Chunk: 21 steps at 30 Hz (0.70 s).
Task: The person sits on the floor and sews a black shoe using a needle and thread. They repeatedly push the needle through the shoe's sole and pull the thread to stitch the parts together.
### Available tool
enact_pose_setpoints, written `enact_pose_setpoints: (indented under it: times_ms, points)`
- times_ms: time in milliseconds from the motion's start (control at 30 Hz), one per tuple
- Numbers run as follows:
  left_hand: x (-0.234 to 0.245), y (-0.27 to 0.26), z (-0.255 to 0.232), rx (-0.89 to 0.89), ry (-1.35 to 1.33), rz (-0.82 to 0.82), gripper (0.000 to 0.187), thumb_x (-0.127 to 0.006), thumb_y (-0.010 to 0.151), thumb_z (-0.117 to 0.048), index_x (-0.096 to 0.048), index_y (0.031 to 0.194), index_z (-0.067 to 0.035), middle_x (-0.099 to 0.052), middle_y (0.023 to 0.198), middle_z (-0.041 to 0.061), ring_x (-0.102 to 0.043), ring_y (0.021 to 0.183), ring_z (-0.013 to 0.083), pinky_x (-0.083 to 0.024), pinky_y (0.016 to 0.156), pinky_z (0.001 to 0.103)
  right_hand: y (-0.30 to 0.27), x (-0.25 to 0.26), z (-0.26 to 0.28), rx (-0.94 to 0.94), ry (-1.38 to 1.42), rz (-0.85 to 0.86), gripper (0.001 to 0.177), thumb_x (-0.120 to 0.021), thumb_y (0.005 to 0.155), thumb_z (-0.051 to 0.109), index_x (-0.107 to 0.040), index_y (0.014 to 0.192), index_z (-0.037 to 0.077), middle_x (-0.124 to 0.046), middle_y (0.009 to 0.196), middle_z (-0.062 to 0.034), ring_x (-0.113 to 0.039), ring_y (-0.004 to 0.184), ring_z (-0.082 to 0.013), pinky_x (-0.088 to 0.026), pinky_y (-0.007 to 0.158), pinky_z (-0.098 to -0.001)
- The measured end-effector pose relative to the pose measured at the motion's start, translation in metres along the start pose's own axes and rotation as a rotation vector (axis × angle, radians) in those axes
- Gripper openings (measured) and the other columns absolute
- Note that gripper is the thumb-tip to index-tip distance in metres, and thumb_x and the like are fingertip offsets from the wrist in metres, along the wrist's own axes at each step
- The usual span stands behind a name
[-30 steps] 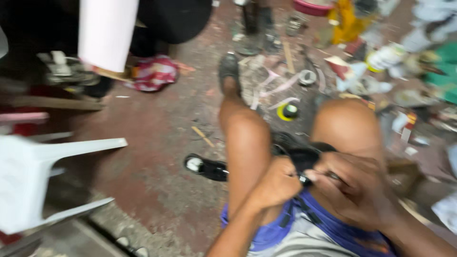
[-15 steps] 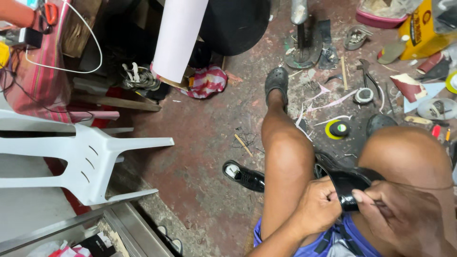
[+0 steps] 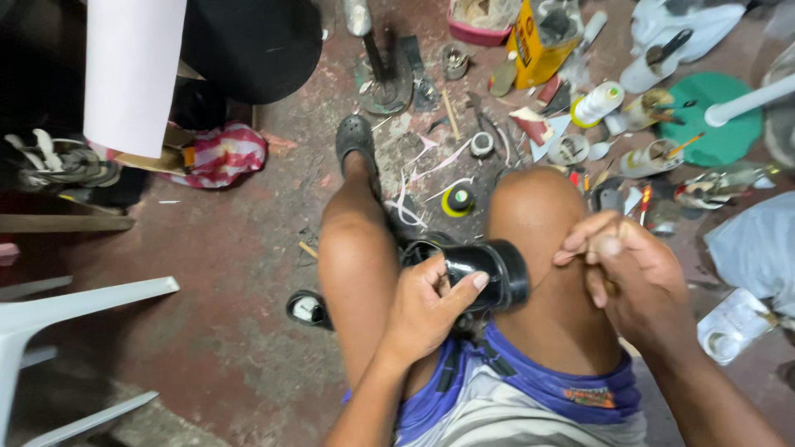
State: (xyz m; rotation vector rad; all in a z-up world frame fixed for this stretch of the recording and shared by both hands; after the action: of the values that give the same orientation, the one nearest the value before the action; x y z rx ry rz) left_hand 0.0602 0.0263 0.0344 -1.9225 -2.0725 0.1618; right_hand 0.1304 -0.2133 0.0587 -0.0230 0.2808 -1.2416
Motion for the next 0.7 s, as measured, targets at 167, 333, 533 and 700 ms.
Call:
enact_pose_setpoints:
  times_ms: [167,333,533,700]
  points:
    - [0.007,0.009,-0.011,-0.019,0.088,0.042,0.027,-0.079,0.088,-0.027,-0.071,0.083,-0.002,-0.049,0.058,-0.007,-0.041,0.055,0.0020,-0.035,0.048,0.025,-0.024,0.045,0.006,-0.025,-0.383,-0.144,0.025,-0.046,0.106,0.016,-0.066,0.100,0.002,-0.065,0.109,-0.0102,-0.055,0.066,-0.0103,-0.046,0.058,-0.0242]
    - [0.012,0.010,-0.010,-0.035,0.025,0.028,0.022,-0.077,0.088,-0.026,-0.073,0.087,-0.004,-0.052,0.060,-0.008,-0.043,0.056,0.0009,-0.037,0.049,0.024,-0.043,0.016,0.032,0.106,-1.007,-0.041,0.025,-0.061,0.095,0.009,-0.071,0.117,0.006,-0.070,0.086,-0.0060,-0.064,0.069,-0.0118,-0.052,0.063,-0.0303]
    - [0.008,0.005,-0.007,-0.053,0.008,0.026,0.018,-0.077,0.089,-0.023,-0.074,0.088,-0.005,-0.054,0.059,-0.007,-0.044,0.054,0.0010,-0.037,0.048,0.024,-0.038,-0.041,0.049,0.060,-1.073,0.161,0.038,-0.066,0.087,0.011,-0.072,0.123,0.017,-0.070,0.081,-0.0055,-0.067,0.060,-0.0185,-0.054,0.055,-0.0338]
    - [0.010,0.003,-0.011,-0.080,-0.019,0.025,0.015,-0.076,0.089,-0.021,-0.075,0.091,-0.006,-0.056,0.059,-0.007,-0.044,0.054,0.0016,-0.038,0.049,0.023,-0.027,-0.062,0.049,0.092,-1.291,0.329,0.049,-0.067,0.080,0.009,-0.065,0.128,0.019,-0.066,0.080,-0.0065,-0.069,0.071,-0.0285,-0.054,0.058,-0.0424]
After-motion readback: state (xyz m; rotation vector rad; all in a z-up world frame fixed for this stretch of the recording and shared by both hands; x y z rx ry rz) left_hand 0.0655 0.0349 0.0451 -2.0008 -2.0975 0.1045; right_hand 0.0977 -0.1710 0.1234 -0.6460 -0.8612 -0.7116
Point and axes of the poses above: each hand's wrist, its own y-axis towards the middle knuckle, its own x-axis out of the back of the hand, z = x × y, the point moved 4 cm from there along y, towards the middle knuckle
